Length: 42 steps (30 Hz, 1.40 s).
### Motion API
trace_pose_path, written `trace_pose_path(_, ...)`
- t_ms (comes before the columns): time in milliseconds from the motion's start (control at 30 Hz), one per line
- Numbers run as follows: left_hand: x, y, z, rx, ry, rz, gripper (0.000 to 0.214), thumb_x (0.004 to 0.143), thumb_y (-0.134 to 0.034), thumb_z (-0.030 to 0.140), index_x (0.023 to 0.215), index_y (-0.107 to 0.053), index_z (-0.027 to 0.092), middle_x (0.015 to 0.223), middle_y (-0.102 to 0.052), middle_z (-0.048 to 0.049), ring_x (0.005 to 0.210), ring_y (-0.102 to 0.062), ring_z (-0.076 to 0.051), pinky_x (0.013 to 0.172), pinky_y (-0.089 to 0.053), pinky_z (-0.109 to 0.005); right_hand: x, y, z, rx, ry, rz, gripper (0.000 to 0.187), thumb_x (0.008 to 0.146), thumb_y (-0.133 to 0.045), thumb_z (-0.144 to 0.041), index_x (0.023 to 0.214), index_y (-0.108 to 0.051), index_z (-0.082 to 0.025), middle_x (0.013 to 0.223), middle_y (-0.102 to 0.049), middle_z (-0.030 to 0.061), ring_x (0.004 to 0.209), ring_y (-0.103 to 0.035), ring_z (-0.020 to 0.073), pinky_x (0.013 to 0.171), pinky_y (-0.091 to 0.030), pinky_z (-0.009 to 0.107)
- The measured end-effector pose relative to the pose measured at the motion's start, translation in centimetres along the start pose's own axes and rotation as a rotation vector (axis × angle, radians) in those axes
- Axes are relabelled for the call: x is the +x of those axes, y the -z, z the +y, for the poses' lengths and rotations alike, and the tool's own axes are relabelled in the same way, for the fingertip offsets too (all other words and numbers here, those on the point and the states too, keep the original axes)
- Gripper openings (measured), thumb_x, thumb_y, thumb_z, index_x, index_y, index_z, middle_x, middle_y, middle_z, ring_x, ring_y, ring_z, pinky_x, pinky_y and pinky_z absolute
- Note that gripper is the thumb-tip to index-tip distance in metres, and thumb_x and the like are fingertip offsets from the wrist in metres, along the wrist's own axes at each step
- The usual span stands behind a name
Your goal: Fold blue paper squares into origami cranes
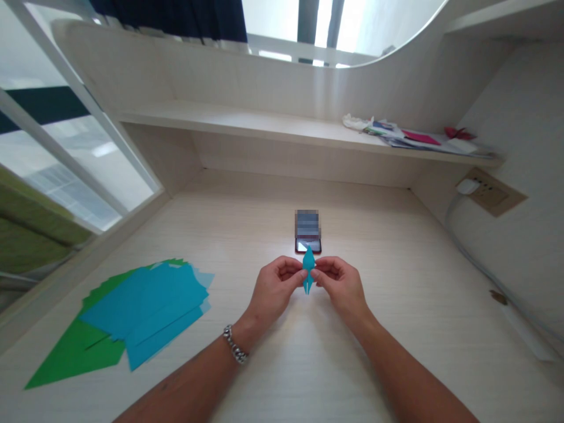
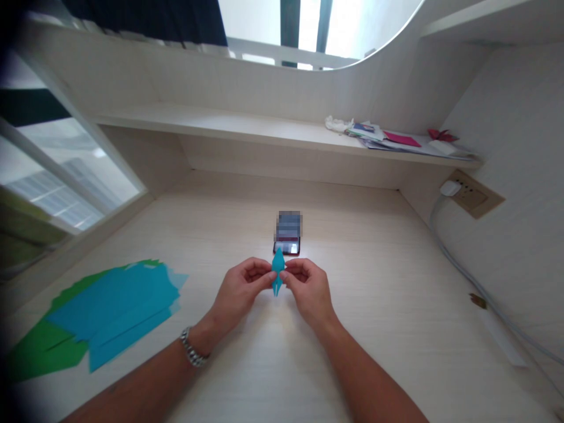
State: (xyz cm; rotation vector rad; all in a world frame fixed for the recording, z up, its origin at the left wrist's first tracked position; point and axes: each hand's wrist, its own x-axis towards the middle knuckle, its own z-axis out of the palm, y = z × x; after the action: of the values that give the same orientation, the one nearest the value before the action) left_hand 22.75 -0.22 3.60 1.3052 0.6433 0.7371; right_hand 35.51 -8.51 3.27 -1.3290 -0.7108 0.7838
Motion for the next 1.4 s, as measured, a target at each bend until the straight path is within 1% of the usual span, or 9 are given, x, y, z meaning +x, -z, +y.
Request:
trace_pose_path(133, 0.0, -0.1, 0.1, -0.031, 0.014, -0.023, 0.02, 0.069, -0.075, 0.024, 0.081, -0.062, 0.013, 0.079, -0.07, -0.0047, 0.073, -0.066, -0.018, 0.07, -0.055, -0.031, 0.0, 0.2, -0.3, 0.014, -0.039, -0.017, 0.022, 0.062, -0.078, -0.025, 0.079, -0.067, -0.017, 0.073, -0.07, 0.0032, 0.067, -0.064, 0.0163, 0.061, -0.051, 0.028)
trace_pose_path(367, -0.1, 0.0, 0.2, -0.062, 0.024, -0.041, 0.021, 0.068, -0.075, 0.022, 0.082, -0.061, 0.013, 0.079, -0.069, -0.0047, 0.074, -0.066, -0.018, 0.07, -0.056, -0.033, 0.0, 0.3, -0.3, 0.015, -0.042, -0.019, 0.022, 0.06, -0.08, -0.027, 0.076, -0.068, -0.016, 0.071, -0.069, 0.0022, 0.064, -0.062, 0.0153, 0.061, -0.05, 0.028)
trace_pose_path(533, -0.2, 0.1, 0.5, -0.047, 0.024, -0.098, 0.017, 0.069, -0.073, 0.021, 0.08, -0.062, 0.014, 0.077, -0.069, -0.0041, 0.071, -0.065, -0.017, 0.069, -0.055, -0.031, 0.1, 0.7, -0.7, -0.03, -0.089, -0.126, 0.022, 0.061, -0.078, -0.029, 0.078, -0.07, -0.016, 0.074, -0.07, 0.0035, 0.065, -0.063, 0.0158, 0.058, -0.049, 0.027)
trace_pose_path(633, -0.2, 0.1, 0.8, -0.044, 0.06, -0.136, 0.016, 0.07, -0.072, 0.022, 0.08, -0.063, 0.014, 0.075, -0.068, -0.0037, 0.07, -0.065, -0.017, 0.068, -0.055, -0.031, 0.1, 0.9, -0.6, -0.023, -0.097, -0.172, 0.02, 0.063, -0.076, -0.029, 0.077, -0.07, -0.017, 0.074, -0.07, 0.0035, 0.065, -0.064, 0.0163, 0.059, -0.051, 0.028)
trace_pose_path(833, -0.2, 0.1, 0.8, -0.09, 0.135, -0.129, 0.014, 0.066, -0.072, 0.019, 0.076, -0.064, 0.014, 0.068, -0.065, -0.0017, 0.063, -0.062, -0.015, 0.064, -0.054, -0.03, -0.2, 0.8, -0.6, 0.185, -0.208, -0.175, 0.02, 0.058, -0.079, -0.024, 0.074, -0.07, -0.019, 0.072, -0.07, 0.001, 0.064, -0.065, 0.0169, 0.065, -0.054, 0.034)
trace_pose_path(1000, -0.3, -0.2, 0.7, -0.158, 0.139, -0.132, 0.006, 0.067, -0.067, 0.013, 0.073, -0.065, 0.015, 0.068, -0.063, -0.0003, 0.063, -0.058, -0.012, 0.062, -0.051, -0.025, -0.2, 0.8, -1.2, 0.297, -0.273, -0.217, 0.015, 0.055, -0.079, -0.018, 0.068, -0.07, -0.018, 0.069, -0.069, 0.0006, 0.062, -0.063, 0.0147, 0.069, -0.054, 0.035)
trace_pose_path(1067, -0.4, -0.1, 0.7, -0.139, 0.129, -0.14, 0.005, 0.068, -0.066, 0.012, 0.072, -0.066, 0.015, 0.068, -0.063, -0.0005, 0.063, -0.057, -0.011, 0.062, -0.05, -0.024, -0.2, 0.9, -1.3, 0.298, -0.275, -0.238, 0.014, 0.056, -0.078, -0.018, 0.067, -0.07, -0.017, 0.069, -0.069, 0.0009, 0.062, -0.063, 0.0145, 0.069, -0.054, 0.034)
trace_pose_path(1233, -0.2, 0.1, 0.7, -0.055, 0.095, -0.172, 0.005, 0.067, -0.067, 0.013, 0.072, -0.068, 0.014, 0.071, -0.066, -0.003, 0.067, -0.061, -0.015, 0.066, -0.051, -0.028, -0.2, 1.0, -1.4, 0.253, -0.259, -0.225, 0.015, 0.061, -0.076, -0.027, 0.069, -0.072, -0.015, 0.068, -0.069, 0.0042, 0.063, -0.064, 0.0172, 0.07, -0.054, 0.037)
trace_pose_path(1400, -0.2, 0.2, 1.0, -0.023, 0.095, -0.161, 0.006, 0.067, -0.067, 0.014, 0.072, -0.069, 0.014, 0.071, -0.067, -0.0042, 0.067, -0.062, -0.016, 0.066, -0.052, -0.029, -0.1, 1.0, -1.0, 0.097, -0.181, -0.168, 0.016, 0.058, -0.078, -0.023, 0.071, -0.072, -0.017, 0.069, -0.07, 0.0031, 0.063, -0.064, 0.0172, 0.067, -0.054, 0.034)
